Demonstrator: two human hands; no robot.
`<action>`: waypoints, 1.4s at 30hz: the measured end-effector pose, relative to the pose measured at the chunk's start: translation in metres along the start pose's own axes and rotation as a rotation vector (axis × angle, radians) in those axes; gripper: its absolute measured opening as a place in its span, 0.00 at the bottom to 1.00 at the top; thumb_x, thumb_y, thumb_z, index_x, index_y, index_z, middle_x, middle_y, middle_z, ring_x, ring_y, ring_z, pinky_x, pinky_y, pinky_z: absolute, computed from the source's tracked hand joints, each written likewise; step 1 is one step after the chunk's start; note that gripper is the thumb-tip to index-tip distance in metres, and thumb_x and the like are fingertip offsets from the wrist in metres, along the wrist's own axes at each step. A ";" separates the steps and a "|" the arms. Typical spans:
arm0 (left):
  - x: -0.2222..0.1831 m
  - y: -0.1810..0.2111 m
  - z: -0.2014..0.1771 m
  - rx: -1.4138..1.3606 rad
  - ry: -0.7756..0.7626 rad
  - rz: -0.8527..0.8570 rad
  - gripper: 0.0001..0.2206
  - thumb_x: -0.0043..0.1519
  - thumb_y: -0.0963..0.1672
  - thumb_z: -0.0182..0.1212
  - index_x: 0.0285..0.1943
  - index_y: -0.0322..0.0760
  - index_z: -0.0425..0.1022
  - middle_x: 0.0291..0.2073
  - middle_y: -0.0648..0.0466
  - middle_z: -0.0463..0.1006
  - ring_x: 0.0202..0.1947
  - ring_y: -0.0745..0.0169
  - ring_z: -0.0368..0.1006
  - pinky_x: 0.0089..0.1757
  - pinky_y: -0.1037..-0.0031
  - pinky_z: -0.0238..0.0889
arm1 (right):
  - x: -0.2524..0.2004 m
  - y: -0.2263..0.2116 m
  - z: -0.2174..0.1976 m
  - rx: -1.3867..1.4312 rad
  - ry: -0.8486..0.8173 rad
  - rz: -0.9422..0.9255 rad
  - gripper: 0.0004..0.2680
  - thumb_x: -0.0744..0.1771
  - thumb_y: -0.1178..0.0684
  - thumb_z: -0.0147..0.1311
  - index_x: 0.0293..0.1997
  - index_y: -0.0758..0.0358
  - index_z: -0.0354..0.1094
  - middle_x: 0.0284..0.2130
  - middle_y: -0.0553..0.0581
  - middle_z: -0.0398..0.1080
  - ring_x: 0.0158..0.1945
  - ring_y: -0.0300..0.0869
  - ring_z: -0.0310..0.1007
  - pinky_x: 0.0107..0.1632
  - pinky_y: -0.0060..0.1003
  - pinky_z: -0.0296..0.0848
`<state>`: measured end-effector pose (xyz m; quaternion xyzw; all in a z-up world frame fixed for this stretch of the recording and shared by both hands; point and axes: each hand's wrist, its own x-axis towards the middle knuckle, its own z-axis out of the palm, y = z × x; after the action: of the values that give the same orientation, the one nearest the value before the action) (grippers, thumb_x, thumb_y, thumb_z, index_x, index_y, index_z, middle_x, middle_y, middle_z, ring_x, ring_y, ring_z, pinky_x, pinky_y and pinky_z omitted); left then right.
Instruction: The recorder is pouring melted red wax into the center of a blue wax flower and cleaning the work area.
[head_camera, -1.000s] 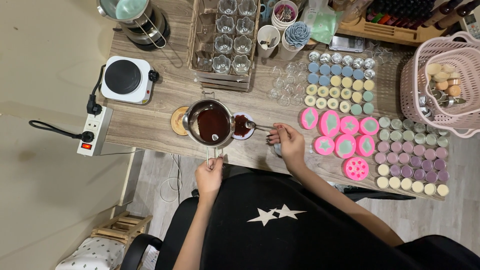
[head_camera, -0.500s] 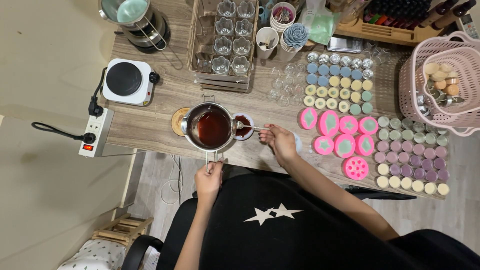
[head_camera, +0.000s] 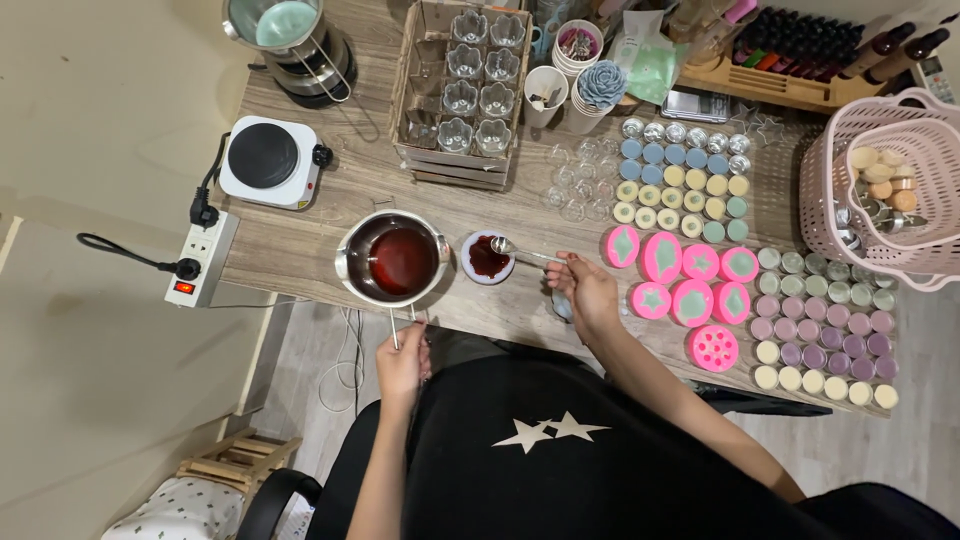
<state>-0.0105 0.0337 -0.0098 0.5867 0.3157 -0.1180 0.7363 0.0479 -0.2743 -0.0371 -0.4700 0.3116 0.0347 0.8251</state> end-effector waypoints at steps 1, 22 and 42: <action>-0.001 0.006 -0.002 -0.003 0.004 0.003 0.15 0.63 0.46 0.63 0.25 0.33 0.70 0.12 0.58 0.63 0.10 0.72 0.55 0.16 0.76 0.46 | -0.002 -0.002 0.002 -0.002 -0.005 0.001 0.10 0.71 0.59 0.44 0.52 0.78 0.67 0.39 0.66 0.75 0.38 0.44 0.75 0.46 0.37 0.77; 0.039 0.041 -0.057 0.057 -0.120 -0.083 0.15 0.63 0.44 0.62 0.24 0.34 0.69 0.13 0.58 0.63 0.10 0.72 0.53 0.16 0.77 0.44 | -0.059 0.000 0.147 -0.111 -0.165 -0.118 0.11 0.71 0.58 0.44 0.53 0.78 0.68 0.39 0.65 0.76 0.38 0.42 0.76 0.43 0.36 0.77; 0.077 0.098 -0.086 0.223 -0.290 -0.091 0.13 0.63 0.44 0.61 0.25 0.32 0.71 0.11 0.56 0.64 0.08 0.70 0.55 0.14 0.75 0.46 | -0.083 0.045 0.244 -1.303 -0.511 -0.961 0.14 0.67 0.53 0.59 0.57 0.64 0.70 0.39 0.59 0.71 0.39 0.46 0.74 0.39 0.39 0.76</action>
<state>0.0740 0.1575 0.0118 0.6265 0.2174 -0.2690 0.6984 0.0830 -0.0351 0.0638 -0.9105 -0.2002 -0.0421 0.3595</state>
